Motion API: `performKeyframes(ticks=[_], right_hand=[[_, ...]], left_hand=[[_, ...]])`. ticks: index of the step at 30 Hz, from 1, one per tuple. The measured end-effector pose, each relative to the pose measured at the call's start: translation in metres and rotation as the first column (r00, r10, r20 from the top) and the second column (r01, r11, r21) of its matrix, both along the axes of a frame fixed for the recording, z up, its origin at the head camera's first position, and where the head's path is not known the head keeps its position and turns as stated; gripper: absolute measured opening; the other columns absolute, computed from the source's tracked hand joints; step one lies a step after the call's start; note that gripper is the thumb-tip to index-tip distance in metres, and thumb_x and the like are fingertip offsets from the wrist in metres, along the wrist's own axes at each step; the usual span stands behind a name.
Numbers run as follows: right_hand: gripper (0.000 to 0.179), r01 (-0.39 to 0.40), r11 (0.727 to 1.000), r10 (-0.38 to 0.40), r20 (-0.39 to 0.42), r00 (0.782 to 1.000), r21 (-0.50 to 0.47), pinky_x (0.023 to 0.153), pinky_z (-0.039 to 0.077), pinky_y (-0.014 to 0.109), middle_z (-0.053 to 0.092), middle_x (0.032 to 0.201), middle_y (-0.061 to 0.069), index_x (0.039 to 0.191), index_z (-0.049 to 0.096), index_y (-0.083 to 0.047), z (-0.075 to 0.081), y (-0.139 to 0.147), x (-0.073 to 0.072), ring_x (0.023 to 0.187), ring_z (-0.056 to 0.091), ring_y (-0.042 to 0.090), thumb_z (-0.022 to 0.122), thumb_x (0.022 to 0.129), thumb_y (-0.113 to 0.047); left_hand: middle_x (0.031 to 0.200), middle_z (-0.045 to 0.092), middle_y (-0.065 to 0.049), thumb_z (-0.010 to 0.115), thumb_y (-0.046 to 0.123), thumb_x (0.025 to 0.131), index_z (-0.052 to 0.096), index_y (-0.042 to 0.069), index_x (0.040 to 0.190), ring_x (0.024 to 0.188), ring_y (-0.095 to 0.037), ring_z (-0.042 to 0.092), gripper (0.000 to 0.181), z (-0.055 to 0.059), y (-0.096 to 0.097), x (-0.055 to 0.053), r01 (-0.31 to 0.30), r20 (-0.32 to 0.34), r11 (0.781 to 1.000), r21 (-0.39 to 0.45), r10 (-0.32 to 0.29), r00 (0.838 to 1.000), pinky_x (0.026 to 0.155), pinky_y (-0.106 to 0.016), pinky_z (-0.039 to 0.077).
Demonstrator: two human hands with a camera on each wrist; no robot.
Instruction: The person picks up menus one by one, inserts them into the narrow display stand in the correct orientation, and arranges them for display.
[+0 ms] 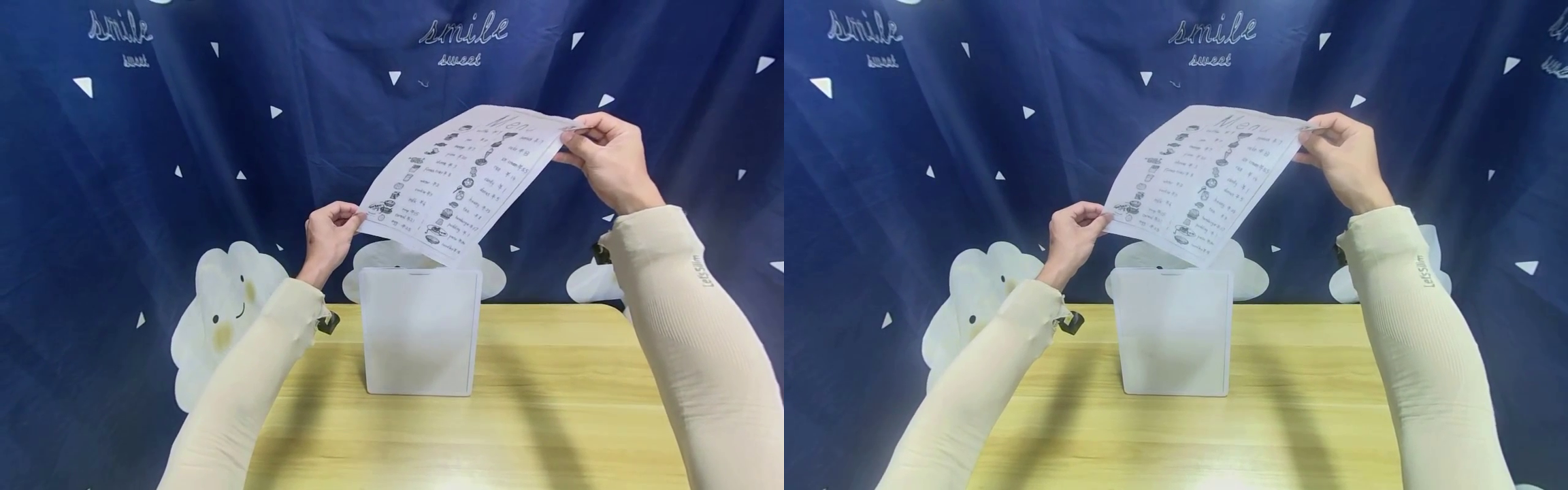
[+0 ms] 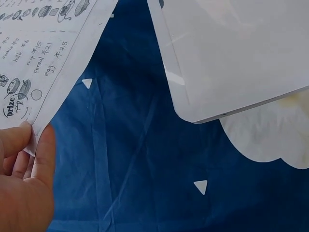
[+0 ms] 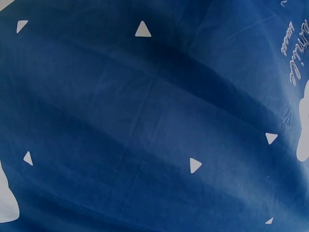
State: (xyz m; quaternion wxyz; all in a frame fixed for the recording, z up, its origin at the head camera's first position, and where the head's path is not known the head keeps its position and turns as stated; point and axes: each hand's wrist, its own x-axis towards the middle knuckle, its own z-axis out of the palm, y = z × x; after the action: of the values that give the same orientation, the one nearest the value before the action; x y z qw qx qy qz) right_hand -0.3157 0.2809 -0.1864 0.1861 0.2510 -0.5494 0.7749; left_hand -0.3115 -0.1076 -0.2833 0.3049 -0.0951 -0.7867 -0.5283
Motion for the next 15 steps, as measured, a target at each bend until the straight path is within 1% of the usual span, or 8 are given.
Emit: performKeyframes(ticks=[4, 8, 15], right_hand=[[0.016, -0.012, 1.0, 0.012, -0.013, 1.0, -0.016, 0.072, 0.058, 0.032, 0.072, 0.094, 0.017, 0.097, 0.066, 0.012, 0.0002, -0.0003, 0.0004, 0.083, 0.069, 0.024, 0.062, 0.086, 0.022], [0.016, -0.019, 1.0, 0.019, -0.009, 1.0, -0.02, 0.073, 0.057, 0.032, 0.072, 0.096, 0.018, 0.098, 0.066, 0.012, -0.0003, 0.0003, 0.0008, 0.084, 0.07, 0.025, 0.063, 0.085, 0.022], [0.017, -0.014, 1.0, 0.013, -0.018, 1.0, -0.02, 0.073, 0.057, 0.033, 0.072, 0.097, 0.018, 0.099, 0.066, 0.013, -0.0012, -0.0013, 0.0005, 0.085, 0.07, 0.025, 0.063, 0.085, 0.022]], left_hand=[[0.088, 0.075, -0.014, 0.076, 0.008, 0.088, 0.075, -0.001, 0.091, 0.074, -0.013, 0.068, 0.009, 0.0005, 0.0003, -0.0009, -0.002, -0.003, 1.0, 0.004, 0.002, 1.0, 0.064, -0.016, 0.051], [0.088, 0.075, -0.013, 0.075, 0.007, 0.089, 0.075, -0.001, 0.092, 0.076, -0.015, 0.069, 0.008, -0.0001, 0.0004, -0.0017, 0.003, 0.005, 1.0, 0.001, -0.003, 1.0, 0.065, -0.016, 0.052], [0.087, 0.075, -0.014, 0.076, 0.006, 0.088, 0.075, -0.001, 0.091, 0.077, -0.018, 0.07, 0.008, -0.0019, -0.002, -0.0036, 0.01, -0.03, 1.0, 0.01, -0.01, 1.0, 0.065, -0.015, 0.051]])
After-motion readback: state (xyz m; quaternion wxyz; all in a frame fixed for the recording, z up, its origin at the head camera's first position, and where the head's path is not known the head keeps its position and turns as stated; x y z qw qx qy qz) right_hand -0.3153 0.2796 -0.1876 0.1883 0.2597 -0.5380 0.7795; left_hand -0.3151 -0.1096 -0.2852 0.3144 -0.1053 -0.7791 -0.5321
